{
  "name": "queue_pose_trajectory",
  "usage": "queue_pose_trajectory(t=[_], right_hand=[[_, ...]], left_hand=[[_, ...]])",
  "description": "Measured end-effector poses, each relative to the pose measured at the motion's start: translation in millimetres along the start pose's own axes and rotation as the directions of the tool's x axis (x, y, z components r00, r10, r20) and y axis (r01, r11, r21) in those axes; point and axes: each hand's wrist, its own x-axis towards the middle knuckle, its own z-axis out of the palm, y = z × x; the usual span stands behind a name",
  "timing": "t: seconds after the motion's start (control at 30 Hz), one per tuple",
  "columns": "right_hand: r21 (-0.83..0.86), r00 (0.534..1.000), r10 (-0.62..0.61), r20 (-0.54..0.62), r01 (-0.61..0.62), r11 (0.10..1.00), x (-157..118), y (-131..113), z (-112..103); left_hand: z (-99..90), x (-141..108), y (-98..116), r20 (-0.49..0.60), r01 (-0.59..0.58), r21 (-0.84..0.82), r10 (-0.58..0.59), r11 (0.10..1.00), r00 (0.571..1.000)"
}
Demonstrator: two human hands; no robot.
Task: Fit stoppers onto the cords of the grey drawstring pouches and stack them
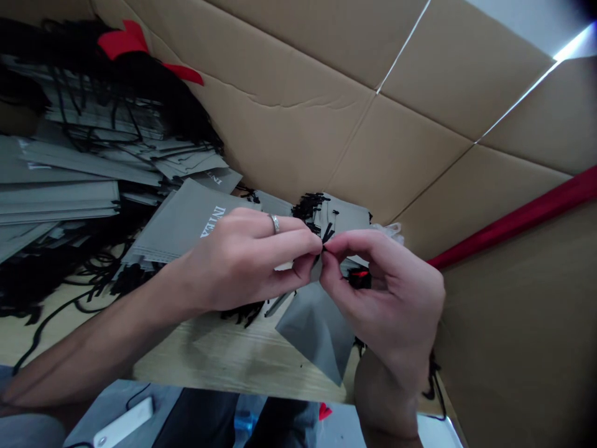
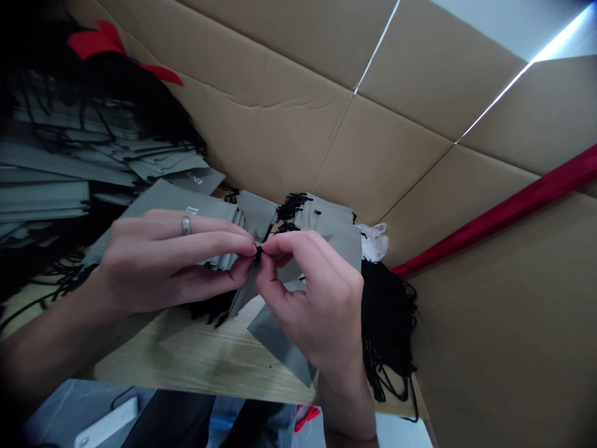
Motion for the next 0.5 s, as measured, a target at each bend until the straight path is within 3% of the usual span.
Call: queue_pose_trajectory(t=[0.2,0.33,0.4,0.5], right_hand=[[0.18,1.0,0.0,0.012,-0.002,0.984,2,9,-1],[0.258,1.0,-0.024,-0.005,0.025,0.966,4,13,0],[0.233,0.999,-0.017,-0.035,0.025,0.972,4,13,2],[0.153,0.997,-0.005,-0.078,0.017,0.988,3,11,5]], left_hand=[[3.9,3,-3,-0.032,0.129,-0.293,-0.144,0.947,0.989],[8.2,9,-9,0.013,0.167,-0.542,-0.191,0.824,0.982],[8.7,9,-10,0.028,0.188,-0.558,-0.208,0.808,0.978],[5.7,7,-8,0.004,0.14,-0.379,-0.15,0.915,0.989]])
